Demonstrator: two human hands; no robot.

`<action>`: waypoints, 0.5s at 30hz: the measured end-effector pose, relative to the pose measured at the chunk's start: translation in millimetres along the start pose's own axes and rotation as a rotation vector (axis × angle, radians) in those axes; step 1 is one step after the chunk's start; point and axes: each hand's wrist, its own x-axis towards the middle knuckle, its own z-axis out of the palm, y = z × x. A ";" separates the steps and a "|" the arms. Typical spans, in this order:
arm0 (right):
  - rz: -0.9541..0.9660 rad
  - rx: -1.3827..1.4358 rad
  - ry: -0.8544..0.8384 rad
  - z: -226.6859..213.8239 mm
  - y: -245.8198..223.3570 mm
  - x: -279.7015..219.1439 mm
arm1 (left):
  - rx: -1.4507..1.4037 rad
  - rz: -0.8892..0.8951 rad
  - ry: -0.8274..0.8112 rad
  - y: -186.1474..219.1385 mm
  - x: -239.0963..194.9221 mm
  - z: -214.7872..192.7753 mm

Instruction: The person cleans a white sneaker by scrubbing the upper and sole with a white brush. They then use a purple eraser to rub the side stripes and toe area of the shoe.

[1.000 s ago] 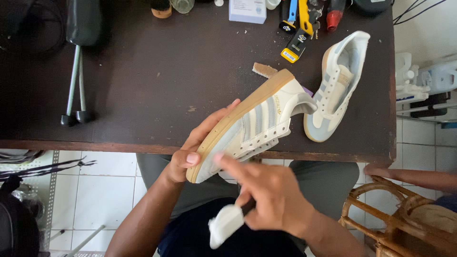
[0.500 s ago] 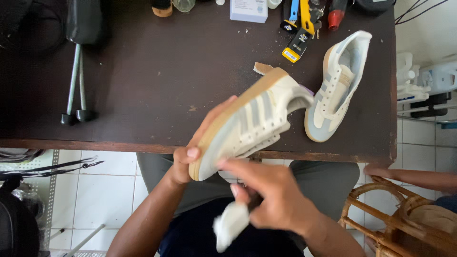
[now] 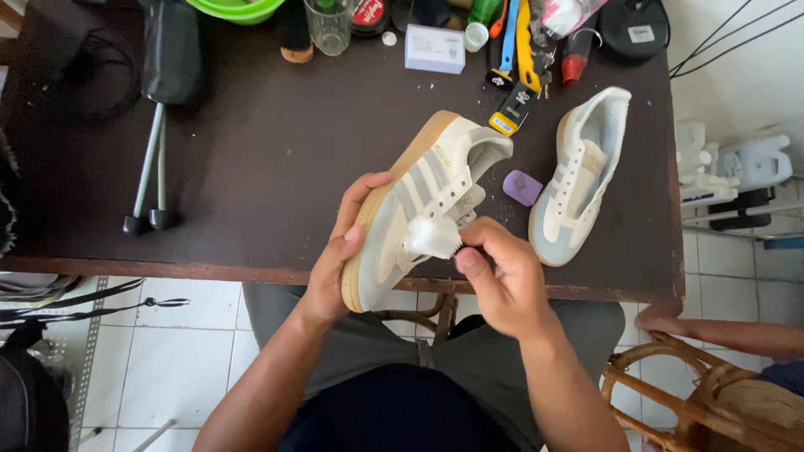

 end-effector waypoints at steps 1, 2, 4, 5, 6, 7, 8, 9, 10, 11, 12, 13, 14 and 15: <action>-0.004 -0.001 -0.001 -1.2 0.7 7.2 | 0.000 0.004 -0.001 0.2 0.8 -0.6; -0.079 -0.112 0.008 -2.7 1.8 14.0 | 0.015 0.025 0.015 -0.2 1.7 -1.2; -0.160 -0.223 0.015 -4.3 -5.9 24.0 | 0.031 0.052 0.032 0.9 3.7 -4.2; -0.159 -0.228 -0.004 -4.5 -14.4 27.3 | 0.103 0.059 0.039 2.5 4.9 -6.7; -0.153 -0.233 -0.025 -4.8 -22.9 29.4 | 0.173 0.061 0.049 3.5 4.9 -8.8; -0.155 -0.232 -0.029 -2.3 -26.1 32.0 | 0.172 0.064 0.052 4.1 5.6 -7.3; -0.193 -0.280 -0.068 0.1 -29.4 33.4 | 0.195 0.071 0.062 4.4 6.1 -5.7; -0.230 -0.327 -0.108 2.2 -32.7 34.7 | 0.217 0.077 0.072 4.4 6.6 -3.8; -0.230 -0.329 -0.106 2.9 -30.4 36.8 | 0.215 0.077 0.070 1.7 6.0 -3.8; -0.216 -0.305 -0.132 3.6 -28.3 39.0 | 0.202 0.071 0.082 -0.7 5.5 -3.6; -0.205 -0.280 -0.158 4.5 -25.9 42.2 | 0.190 0.068 0.096 -2.9 5.7 -3.9; -0.207 -0.282 -0.157 1.9 -25.8 41.3 | 0.190 0.071 0.094 0.6 6.2 -2.0; -0.186 -0.293 -0.136 -0.5 -25.7 41.0 | 0.203 0.079 0.084 4.3 6.1 -0.2; -0.165 -0.304 -0.114 -2.6 -25.4 40.7 | 0.217 0.087 0.074 7.8 6.0 1.4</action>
